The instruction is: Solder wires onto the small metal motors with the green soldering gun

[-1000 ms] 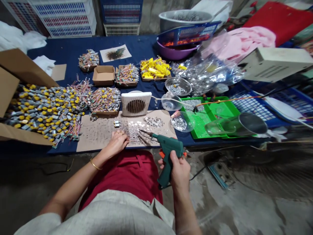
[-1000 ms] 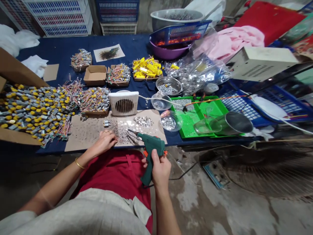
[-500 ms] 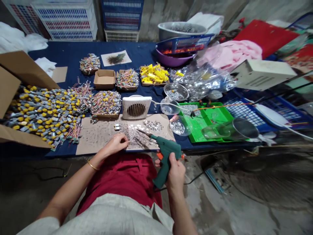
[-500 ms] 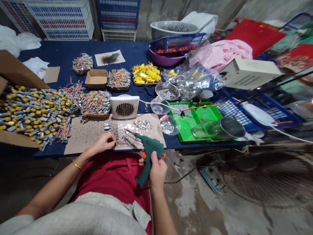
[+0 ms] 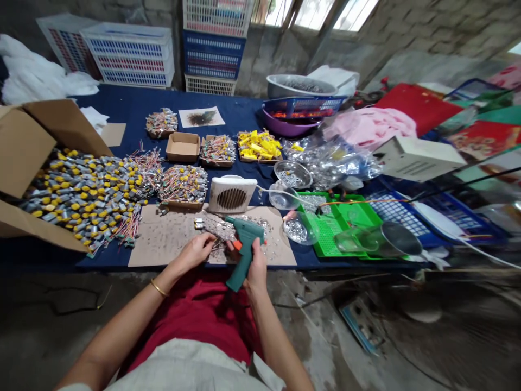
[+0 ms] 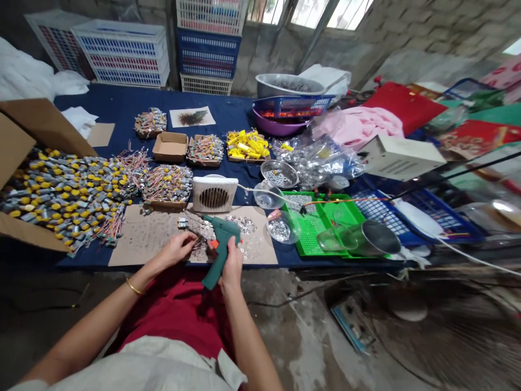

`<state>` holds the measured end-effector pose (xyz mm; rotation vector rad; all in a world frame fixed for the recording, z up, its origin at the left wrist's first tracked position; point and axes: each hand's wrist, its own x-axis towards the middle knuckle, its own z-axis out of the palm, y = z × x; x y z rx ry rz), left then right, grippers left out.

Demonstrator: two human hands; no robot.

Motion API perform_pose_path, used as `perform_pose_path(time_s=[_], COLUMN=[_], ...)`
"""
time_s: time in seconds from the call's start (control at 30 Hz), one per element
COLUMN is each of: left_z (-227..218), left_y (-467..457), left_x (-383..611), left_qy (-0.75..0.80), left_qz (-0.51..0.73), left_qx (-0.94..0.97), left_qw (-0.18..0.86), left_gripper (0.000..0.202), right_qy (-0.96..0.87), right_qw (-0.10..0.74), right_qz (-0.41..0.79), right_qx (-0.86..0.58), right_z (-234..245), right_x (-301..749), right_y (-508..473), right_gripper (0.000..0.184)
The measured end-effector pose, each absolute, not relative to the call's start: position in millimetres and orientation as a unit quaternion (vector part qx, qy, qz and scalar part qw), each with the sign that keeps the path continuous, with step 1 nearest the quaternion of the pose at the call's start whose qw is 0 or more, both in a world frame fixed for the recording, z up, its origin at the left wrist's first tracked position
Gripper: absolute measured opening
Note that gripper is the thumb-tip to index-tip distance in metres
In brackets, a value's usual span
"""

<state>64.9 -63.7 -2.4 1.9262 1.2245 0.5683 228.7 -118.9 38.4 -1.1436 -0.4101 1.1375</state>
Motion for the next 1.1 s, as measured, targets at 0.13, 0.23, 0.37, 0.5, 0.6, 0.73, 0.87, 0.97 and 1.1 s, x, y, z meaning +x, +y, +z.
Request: perform_pose_path(time_s=[0.13, 0.23, 0.37, 0.5, 0.6, 0.73, 0.87, 0.97, 1.1], left_z=[3, 6, 4, 4, 4, 2, 1, 1, 2], left_y=[-52, -35, -18, -22, -29, -34, -34, -33, -31], left_x=[64, 64, 76, 97, 108, 113, 115, 115, 112], left_qy=[0.495, 0.472, 0.442, 0.448, 0.471, 0.501, 0.515, 0.517, 0.508], left_qz=[0.183, 0.158, 0.115, 0.127, 0.126, 0.108, 0.089, 0.084, 0.096], left_qx=[0.775, 0.787, 0.784, 0.799, 0.805, 0.801, 0.797, 0.795, 0.79], left_qw=[0.346, 0.366, 0.421, 0.381, 0.337, 0.311, 0.302, 0.305, 0.328], left_gripper=[0.025, 0.023, 0.019, 0.02, 0.021, 0.02, 0.02, 0.02, 0.02], right_qy=[-0.194, -0.232, -0.376, -0.48, -0.505, -0.522, -0.527, -0.537, -0.545], right_qw=[0.621, 0.534, 0.428, 0.376, 0.361, 0.364, 0.364, 0.351, 0.346], right_qz=[0.438, 0.377, 0.262, 0.196, 0.179, 0.172, 0.167, 0.164, 0.151], right_qx=[-0.621, -0.721, -0.779, -0.768, -0.764, -0.752, -0.75, -0.749, -0.749], right_z=[56, 69, 71, 65, 63, 62, 60, 58, 57], right_x=[269, 300, 315, 304, 298, 297, 295, 293, 293], right_y=[-159, -193, -212, -204, -199, -197, -195, -195, -196], right_gripper=[0.057, 0.054, 0.055, 0.054, 0.052, 0.046, 0.044, 0.043, 0.043])
